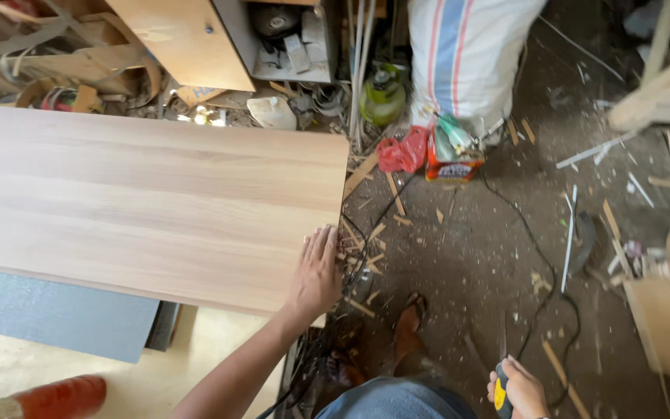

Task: The person smooths the edges of a wooden board using a hand file, repeatedly running the tool along the length and corners of the piece while holding it in place.

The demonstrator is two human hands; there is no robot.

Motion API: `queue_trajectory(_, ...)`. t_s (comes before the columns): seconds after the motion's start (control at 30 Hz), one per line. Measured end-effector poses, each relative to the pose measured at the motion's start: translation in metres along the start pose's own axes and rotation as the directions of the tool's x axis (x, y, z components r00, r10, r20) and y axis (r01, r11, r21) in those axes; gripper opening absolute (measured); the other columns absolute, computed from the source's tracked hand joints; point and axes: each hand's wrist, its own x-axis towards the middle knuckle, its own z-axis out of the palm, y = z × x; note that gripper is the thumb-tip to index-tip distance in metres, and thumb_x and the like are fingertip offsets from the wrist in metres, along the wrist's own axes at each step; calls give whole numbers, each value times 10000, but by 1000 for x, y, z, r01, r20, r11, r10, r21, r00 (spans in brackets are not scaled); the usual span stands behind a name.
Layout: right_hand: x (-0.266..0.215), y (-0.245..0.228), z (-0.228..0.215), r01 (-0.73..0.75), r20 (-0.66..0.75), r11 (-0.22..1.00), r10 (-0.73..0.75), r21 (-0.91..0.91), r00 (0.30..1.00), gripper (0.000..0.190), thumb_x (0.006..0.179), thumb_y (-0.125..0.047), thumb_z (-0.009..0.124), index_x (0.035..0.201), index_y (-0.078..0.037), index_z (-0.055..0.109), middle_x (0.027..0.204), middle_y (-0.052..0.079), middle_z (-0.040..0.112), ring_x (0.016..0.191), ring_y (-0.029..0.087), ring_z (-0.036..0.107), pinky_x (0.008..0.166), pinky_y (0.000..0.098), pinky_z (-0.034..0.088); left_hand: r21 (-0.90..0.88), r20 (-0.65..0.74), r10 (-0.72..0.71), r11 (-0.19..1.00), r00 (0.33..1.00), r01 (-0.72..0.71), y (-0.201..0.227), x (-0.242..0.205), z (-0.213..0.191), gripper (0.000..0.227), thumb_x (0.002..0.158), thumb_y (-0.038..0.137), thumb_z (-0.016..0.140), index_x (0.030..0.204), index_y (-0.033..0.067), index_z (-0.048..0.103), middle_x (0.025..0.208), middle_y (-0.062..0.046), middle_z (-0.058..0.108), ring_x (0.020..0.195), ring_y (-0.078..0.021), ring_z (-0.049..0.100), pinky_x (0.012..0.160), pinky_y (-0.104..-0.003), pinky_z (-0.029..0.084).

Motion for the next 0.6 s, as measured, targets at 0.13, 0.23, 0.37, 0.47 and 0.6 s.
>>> queue_trajectory(0.13,57,-47,11,65,138,998,-64,-1,988,415,1064,-174,593,1477,-136,576,760,254,537,560,338,454,477,436,356,184,-211,-8,982,977,48,-26,48,34,585,1055,266,351,1572,-8,346,1613,-208,399,1523,-337,341,1288,-456,205)
queue_trajectory(0.23,47,-103,24,62,56,996,-58,-66,997,348,1081,-175,605,1424,-125,639,792,257,590,548,338,460,494,456,385,155,-170,-143,973,975,169,-22,83,30,534,1093,321,338,1547,48,405,1600,-149,432,1511,-268,373,1292,-392,217)
queue_trajectory(0.37,92,-141,21,135,58,989,-132,-65,990,369,1060,-171,648,1429,-151,640,778,253,601,531,335,477,484,453,404,44,-357,-206,970,911,237,-7,124,12,431,1073,274,437,1384,29,609,1414,-197,628,1350,-333,574,1232,-442,372)
queue_trajectory(0.47,120,-165,14,134,78,990,-130,-46,988,342,1059,-129,648,1401,-139,658,857,282,642,594,365,513,553,463,432,-11,-383,-258,961,887,275,-3,150,7,281,1039,254,503,1156,57,665,1164,-130,728,1101,-261,685,1094,-408,508)
queue_trajectory(0.6,178,-183,20,190,169,982,-190,14,967,290,1058,-166,646,1333,-234,706,826,191,606,606,333,524,622,397,438,21,-450,-296,940,843,342,-5,180,10,233,1044,303,538,1028,101,653,1044,-95,709,961,-247,644,907,-387,534)
